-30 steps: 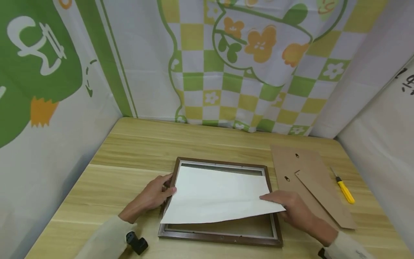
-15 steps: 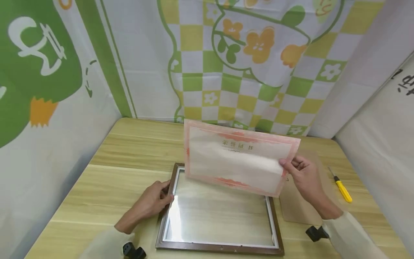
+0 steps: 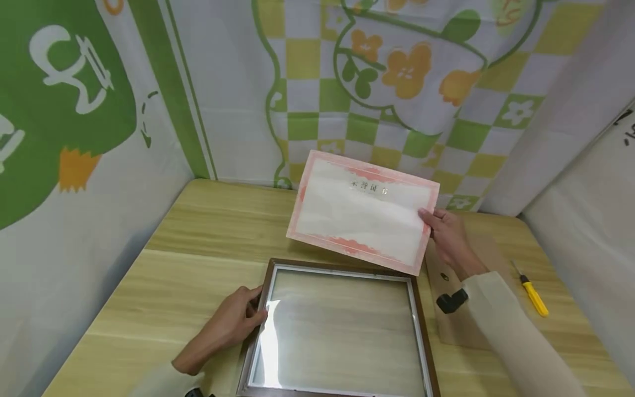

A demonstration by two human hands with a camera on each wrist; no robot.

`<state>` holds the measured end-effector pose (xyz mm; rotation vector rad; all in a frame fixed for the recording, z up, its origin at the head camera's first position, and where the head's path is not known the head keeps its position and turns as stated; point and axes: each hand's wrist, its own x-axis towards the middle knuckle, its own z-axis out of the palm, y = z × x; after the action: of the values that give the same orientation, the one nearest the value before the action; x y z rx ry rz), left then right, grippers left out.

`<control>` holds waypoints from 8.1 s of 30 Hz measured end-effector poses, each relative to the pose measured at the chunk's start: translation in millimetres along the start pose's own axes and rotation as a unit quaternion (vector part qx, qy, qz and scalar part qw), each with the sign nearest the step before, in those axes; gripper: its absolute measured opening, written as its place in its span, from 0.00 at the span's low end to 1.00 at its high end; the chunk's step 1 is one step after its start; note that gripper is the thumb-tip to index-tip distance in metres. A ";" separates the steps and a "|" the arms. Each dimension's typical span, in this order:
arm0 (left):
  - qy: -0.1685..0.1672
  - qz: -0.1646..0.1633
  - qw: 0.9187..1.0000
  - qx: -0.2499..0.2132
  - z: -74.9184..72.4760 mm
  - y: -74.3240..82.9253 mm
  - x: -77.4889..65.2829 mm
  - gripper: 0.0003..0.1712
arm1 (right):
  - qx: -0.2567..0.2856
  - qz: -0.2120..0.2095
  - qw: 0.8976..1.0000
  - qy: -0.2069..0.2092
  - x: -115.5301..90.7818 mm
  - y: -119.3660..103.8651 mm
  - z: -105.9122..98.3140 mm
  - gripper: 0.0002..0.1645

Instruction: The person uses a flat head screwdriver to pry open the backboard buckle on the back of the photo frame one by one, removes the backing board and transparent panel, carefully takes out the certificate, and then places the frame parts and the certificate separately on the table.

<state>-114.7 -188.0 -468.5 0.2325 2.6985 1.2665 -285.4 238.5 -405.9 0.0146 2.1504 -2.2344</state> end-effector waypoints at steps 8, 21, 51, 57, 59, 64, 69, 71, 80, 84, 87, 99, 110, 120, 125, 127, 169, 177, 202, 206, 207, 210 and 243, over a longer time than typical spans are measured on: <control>-0.018 0.020 1.000 -0.010 -2.1 0.7 -3.7 0.36 | -0.118 0.086 0.989 0.001 29.9 22.8 -9.7 0.11; -0.008 0.026 1.000 -0.002 -1.3 -1.2 -1.5 0.35 | -0.323 0.141 0.931 0.092 42.6 52.4 -8.1 0.22; 0.007 0.000 1.000 0.014 1.1 -0.6 -1.7 0.34 | -0.487 -0.230 0.840 -0.067 -62.1 30.5 34.2 0.13; 0.007 -0.001 1.000 0.011 2.0 0.3 -1.6 0.33 | -0.522 -0.266 0.770 -0.253 -143.3 36.3 60.0 0.18; 0.010 -0.001 1.000 0.011 2.0 0.5 -1.7 0.33 | -0.537 -0.255 0.750 -0.288 -161.5 41.9 68.0 0.22; 0.010 -0.004 1.000 0.003 2.6 0.6 -1.6 0.33 | -0.572 -0.247 0.720 -0.305 -180.2 54.2 77.0 0.30; 0.003 -0.004 1.000 0.000 2.7 -0.5 -2.2 0.33 | -0.577 -0.203 0.723 -0.321 -180.6 54.0 80.3 0.38; 0.003 -0.004 1.000 0.001 2.0 -0.3 -2.5 0.33 | -0.579 -0.184 0.724 -0.328 -180.2 51.6 82.9 0.44; 0.011 0.001 1.000 0.002 1.4 -0.1 -2.5 0.34 | -0.637 -0.150 0.664 -0.363 -183.8 48.6 99.5 0.64; 0.006 0.002 1.000 0.000 2.6 -1.1 -2.6 0.34 | -0.661 -0.182 0.630 -0.365 -183.9 49.2 102.7 0.64; -0.003 0.004 1.000 -0.009 2.6 -1.5 -3.0 0.34 | -0.665 -0.208 0.614 -0.370 -182.6 48.6 102.7 0.63; -0.005 0.004 1.000 -0.015 0.3 -1.7 -3.2 0.34 | -0.653 -0.343 0.557 -0.383 -190.4 43.6 98.5 0.42; -0.013 0.002 1.000 -0.019 -1.2 -1.5 -4.1 0.34 | -0.643 -0.504 0.477 -0.325 -217.9 50.5 99.9 0.30; -0.018 0.014 1.000 -0.016 0.3 -2.4 -5.7 0.34 | -0.658 -0.523 0.436 -0.320 -220.2 51.4 97.0 0.33; -0.019 0.009 1.000 -0.011 0.5 -2.3 -5.6 0.34 | -0.651 -0.537 0.435 -0.314 -220.8 53.2 95.9 0.32; -0.020 0.008 1.000 -0.013 0.8 -2.4 -5.5 0.34 | -0.647 -0.543 0.435 -0.311 -220.8 51.5 94.6 0.32; 0.081 -0.003 0.989 0.123 17.2 12.2 -17.7 0.36 | -0.535 -0.613 0.568 -0.124 -207.0 -30.2 83.2 0.26; 0.065 -0.030 0.989 0.133 18.3 17.8 -27.3 0.40 | -0.535 -0.623 0.561 -0.106 -203.9 -39.1 80.9 0.25; 0.066 -0.031 0.987 0.144 18.3 15.6 -35.6 0.36 | -0.504 -0.595 0.624 -0.052 -182.7 -72.0 68.9 0.24; 0.064 -0.036 0.988 0.138 18.0 15.7 -37.6 0.36 | -0.488 -0.590 0.643 -0.026 -174.2 -82.3 66.6 0.25; 0.063 -0.037 0.988 0.138 18.1 15.8 -38.0 0.36 | -0.484 -0.590 0.645 -0.018 -171.0 -84.6 66.4 0.25; 0.063 -0.042 0.988 0.135 18.3 16.0 -38.3 0.36 | -0.474 -0.575 0.667 -0.005 -160.4 -90.3 67.2 0.24; 0.111 -0.021 0.955 0.273 41.0 23.5 -64.8 0.43 | 0.162 0.008 0.986 -0.033 -15.0 6.6 250.1 0.14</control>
<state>-41.4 -155.6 -471.7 0.0930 3.1753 0.5309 -264.8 -11.2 -402.3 -0.0311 1.7271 -2.5093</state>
